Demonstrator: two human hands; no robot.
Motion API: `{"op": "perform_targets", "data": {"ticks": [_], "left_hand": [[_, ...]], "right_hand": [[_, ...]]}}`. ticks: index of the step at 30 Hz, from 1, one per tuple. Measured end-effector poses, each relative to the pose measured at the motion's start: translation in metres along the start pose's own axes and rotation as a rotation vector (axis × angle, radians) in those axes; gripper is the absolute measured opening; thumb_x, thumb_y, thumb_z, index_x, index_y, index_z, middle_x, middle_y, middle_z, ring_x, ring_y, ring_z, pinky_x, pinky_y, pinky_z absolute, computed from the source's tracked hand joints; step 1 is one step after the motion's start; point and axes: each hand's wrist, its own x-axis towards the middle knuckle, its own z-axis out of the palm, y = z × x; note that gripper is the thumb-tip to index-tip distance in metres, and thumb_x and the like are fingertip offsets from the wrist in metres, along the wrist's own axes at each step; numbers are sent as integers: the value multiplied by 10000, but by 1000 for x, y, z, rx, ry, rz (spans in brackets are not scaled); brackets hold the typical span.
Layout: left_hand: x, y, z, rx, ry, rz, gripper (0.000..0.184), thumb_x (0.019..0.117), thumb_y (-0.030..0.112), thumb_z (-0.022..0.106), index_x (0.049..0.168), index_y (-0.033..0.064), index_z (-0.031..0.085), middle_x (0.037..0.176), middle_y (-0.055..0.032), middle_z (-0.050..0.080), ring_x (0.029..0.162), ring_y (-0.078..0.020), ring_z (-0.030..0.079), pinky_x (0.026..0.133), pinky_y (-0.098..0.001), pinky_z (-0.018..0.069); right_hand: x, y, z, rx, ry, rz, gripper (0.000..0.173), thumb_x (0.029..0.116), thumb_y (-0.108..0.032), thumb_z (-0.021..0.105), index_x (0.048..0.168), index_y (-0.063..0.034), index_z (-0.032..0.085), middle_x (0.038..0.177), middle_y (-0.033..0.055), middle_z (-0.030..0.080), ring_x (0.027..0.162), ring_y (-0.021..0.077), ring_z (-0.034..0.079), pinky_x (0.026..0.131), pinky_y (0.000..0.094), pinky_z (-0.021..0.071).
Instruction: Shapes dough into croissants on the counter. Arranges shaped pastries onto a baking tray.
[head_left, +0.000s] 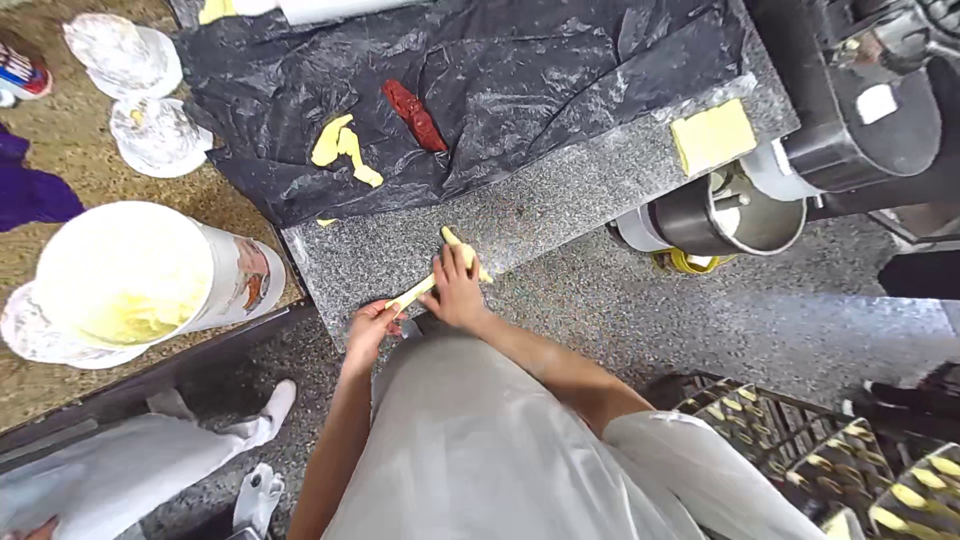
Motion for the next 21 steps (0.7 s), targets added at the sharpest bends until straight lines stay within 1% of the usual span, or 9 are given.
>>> {"op": "perform_targets", "data": {"ticks": [3, 6, 8, 10, 12, 15, 17, 19, 21], "left_hand": [[0, 1, -2, 14, -6, 3, 261, 1031, 166, 621, 1223, -1, 675, 922, -104, 762, 620, -159, 695, 565, -302, 597], [-1, 0, -1, 12, -6, -1, 244, 1038, 172, 610, 1189, -7, 679, 900, -103, 767, 594, -154, 690, 550, -296, 594], [1, 3, 2, 12, 6, 8, 238, 1037, 176, 614, 1158, -14, 691, 880, -108, 769, 579, -157, 688, 540, -296, 590], [2, 7, 5, 13, 13, 3, 232, 1038, 173, 611, 1133, -20, 698, 860, -108, 766, 564, -153, 677, 532, -293, 584], [7, 7, 14, 9, 4, -2, 225, 1039, 169, 608, 1117, -22, 697, 851, -99, 763, 564, -144, 670, 535, -286, 578], [17, 9, 27, 6, -13, -3, 237, 1046, 183, 599, 1158, -9, 681, 896, -100, 767, 593, -149, 687, 556, -288, 589], [19, 11, 31, 9, -36, -9, 268, 1053, 187, 586, 1238, 3, 647, 941, -110, 757, 624, -163, 695, 577, -307, 601], [18, 9, 28, 16, -26, 17, 297, 1054, 169, 577, 1294, -2, 610, 964, -125, 741, 646, -173, 697, 595, -327, 609], [12, 3, 23, 142, 56, 143, 289, 1053, 178, 572, 1275, -3, 613, 936, -116, 745, 655, -170, 714, 595, -328, 621]], "right_hand": [[-2, -4, -7, 67, 83, -20, 753, 981, -669, 411, 1584, -218, 404, 1679, 170, 282, 1547, 446, 222, 1136, 763, 245], [25, 38, -20, 105, 161, 145, 737, 950, -602, 565, 1494, -107, 511, 1411, 212, 567, 1267, 405, 571, 970, 606, 502], [44, 64, -35, 125, 55, 217, 607, 979, -513, 586, 1406, -81, 582, 1269, 206, 646, 1122, 393, 661, 891, 563, 566], [58, 86, -52, 106, 62, 285, 497, 983, -416, 618, 1353, -84, 601, 1237, 205, 641, 1114, 407, 651, 866, 582, 568], [63, 104, -48, 23, 161, 318, 569, 978, -434, 624, 1413, -73, 561, 1307, 230, 609, 1218, 443, 576, 919, 628, 502], [39, 60, -30, 10, 96, 174, 866, 954, -677, 488, 1599, -117, 350, 1647, 236, 301, 1532, 474, 226, 1141, 759, 245], [6, 10, -9, 36, -24, -13, 924, 938, -780, 369, 1611, -147, 341, 1705, 191, 188, 1576, 437, 114, 1177, 789, 110], [-12, -18, -2, 84, -109, -166, 793, 995, -705, 334, 1585, -180, 396, 1713, 154, 192, 1580, 414, 131, 1180, 768, 130], [-15, -15, -14, 167, -62, -228, 555, 1055, -531, 375, 1512, -244, 505, 1687, 117, 288, 1555, 372, 250, 1153, 714, 270]]}}
